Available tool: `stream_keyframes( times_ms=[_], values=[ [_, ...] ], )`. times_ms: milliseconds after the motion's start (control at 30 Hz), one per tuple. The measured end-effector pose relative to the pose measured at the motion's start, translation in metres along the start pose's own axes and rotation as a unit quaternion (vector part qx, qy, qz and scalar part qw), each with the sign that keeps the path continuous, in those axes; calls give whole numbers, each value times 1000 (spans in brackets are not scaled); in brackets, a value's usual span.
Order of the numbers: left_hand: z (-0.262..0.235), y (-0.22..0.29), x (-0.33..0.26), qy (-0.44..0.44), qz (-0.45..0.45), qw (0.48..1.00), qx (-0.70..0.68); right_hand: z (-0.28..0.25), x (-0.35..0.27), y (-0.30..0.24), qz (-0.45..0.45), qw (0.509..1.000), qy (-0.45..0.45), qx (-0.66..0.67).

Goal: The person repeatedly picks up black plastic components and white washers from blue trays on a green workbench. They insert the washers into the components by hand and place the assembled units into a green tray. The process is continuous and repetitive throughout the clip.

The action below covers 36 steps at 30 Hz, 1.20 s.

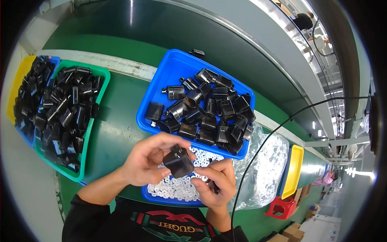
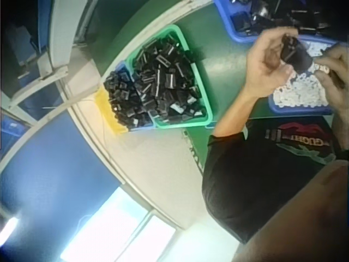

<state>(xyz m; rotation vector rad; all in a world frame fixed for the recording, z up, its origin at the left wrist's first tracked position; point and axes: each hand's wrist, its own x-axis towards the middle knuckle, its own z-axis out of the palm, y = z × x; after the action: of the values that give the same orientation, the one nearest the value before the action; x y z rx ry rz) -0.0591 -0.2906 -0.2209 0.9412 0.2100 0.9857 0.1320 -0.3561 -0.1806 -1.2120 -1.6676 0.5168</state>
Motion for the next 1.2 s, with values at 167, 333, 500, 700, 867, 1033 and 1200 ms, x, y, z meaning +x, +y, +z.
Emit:
stream_keyframes(
  times_ms=[167, 333, 500, 700, 867, 1033, 1200],
  values=[
    [-1, -9, -1, -1, -101, 959, -265, 4, 2, -2, -26, 998, 36, 54],
    [3, -16, -4, 49, -197, 928, -313, 4, 9, -17, -23, 1000, 7, 3],
    [21, -14, -2, 116, -242, 900, -343, 8, 16, -8, -83, 990, -2, -118],
    [7, -34, -7, 4, -197, 883, -425, 4, 6, -1, -64, 990, -21, -127],
    [9, -32, -8, -13, -188, 894, -407, 5, 1, 5, -55, 991, -21, -119],
    [16, -22, -4, 59, -266, 927, -257, 4, -1, 4, -38, 991, -21, -123],
    [15, -11, 0, 30, -220, 974, -40, -21, -9, -13, -61, 992, -6, -113]
  ],
)
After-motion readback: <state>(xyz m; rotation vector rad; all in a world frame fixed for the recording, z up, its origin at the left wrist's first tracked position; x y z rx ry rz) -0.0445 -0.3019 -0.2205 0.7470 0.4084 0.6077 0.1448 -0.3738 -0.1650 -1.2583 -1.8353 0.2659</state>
